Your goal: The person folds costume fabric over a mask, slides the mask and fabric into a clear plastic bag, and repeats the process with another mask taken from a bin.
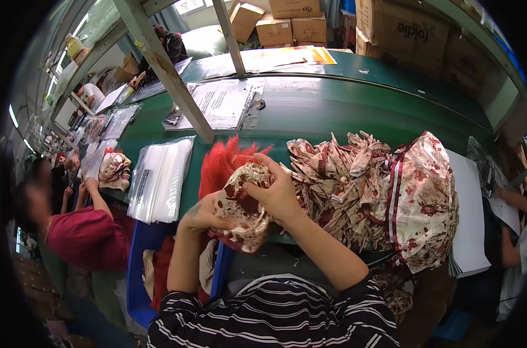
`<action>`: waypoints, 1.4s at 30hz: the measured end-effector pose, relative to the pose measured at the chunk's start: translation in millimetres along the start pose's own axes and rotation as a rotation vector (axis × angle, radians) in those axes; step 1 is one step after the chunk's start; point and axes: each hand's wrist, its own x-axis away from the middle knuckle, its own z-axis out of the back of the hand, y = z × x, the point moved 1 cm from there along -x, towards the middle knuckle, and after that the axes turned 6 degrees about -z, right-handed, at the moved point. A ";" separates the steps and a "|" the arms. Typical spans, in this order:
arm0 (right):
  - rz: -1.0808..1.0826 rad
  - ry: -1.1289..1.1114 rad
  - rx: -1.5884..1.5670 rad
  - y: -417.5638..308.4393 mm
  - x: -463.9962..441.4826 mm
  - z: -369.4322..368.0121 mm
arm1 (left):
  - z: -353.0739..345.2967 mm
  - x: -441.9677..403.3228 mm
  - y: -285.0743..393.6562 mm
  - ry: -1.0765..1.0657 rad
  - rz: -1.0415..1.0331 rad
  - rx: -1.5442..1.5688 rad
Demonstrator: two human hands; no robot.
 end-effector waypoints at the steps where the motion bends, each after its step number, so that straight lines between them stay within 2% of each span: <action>1: -0.067 0.005 0.012 3.0 -0.6 3.9 | 9.9 3.7 5.5 -0.002 0.004 -0.001; 3: -0.200 0.010 0.039 9.9 -2.7 11.0 | 36.7 8.7 21.7 0.021 -0.029 -0.215; 6: -0.249 0.033 0.068 27.2 -7.6 18.4 | 70.2 3.1 39.7 0.135 0.003 -0.299; 8: -0.303 0.060 0.092 43.7 -10.0 21.3 | 79.6 -7.5 49.0 0.398 -0.130 -0.314; 11: -0.356 0.128 0.240 67.5 -14.5 23.1 | 91.1 -36.6 23.4 0.456 -0.152 -0.456; 13: -0.404 0.205 0.391 80.5 -19.1 26.9 | 84.1 -52.7 2.1 0.680 -0.269 -1.093; 15: -0.385 0.210 0.400 91.1 -26.4 34.4 | 54.9 -55.4 -2.2 0.656 -0.481 -1.385; 16: -0.373 0.213 0.409 97.2 -28.9 38.9 | 40.9 -55.0 -1.1 0.651 -0.480 -1.383; 18: -0.361 0.216 0.429 106.8 -27.9 46.2 | 16.7 -51.3 -2.6 0.376 -0.514 -1.893; 19: -0.373 0.216 0.432 104.7 -24.3 46.4 | 18.8 -50.3 -11.7 0.374 -0.504 -1.885; 23: -0.331 0.176 0.780 77.7 -18.5 41.0 | 48.4 -63.3 -58.7 0.224 -0.240 -1.798; 24: -0.332 0.175 0.780 75.7 -18.4 38.2 | 50.1 -65.7 -60.0 0.225 -0.238 -1.798; 28: 0.145 0.294 1.591 76.3 -7.2 22.7 | 53.2 -71.8 -71.6 0.257 -0.219 -1.787; 29: 0.146 0.292 1.593 79.2 -8.7 25.2 | 54.7 -73.4 -71.9 0.261 -0.219 -1.785; 33: 0.670 0.103 1.734 107.3 -16.7 45.4 | 57.9 -75.0 -74.9 0.252 -0.233 -1.801; 38: 0.571 0.122 1.679 121.1 -14.6 49.5 | 61.1 -77.3 -83.2 0.253 -0.297 -1.775; 42: 0.577 0.117 1.640 118.0 -13.6 49.1 | 51.3 -73.5 -72.4 0.263 -0.269 -1.814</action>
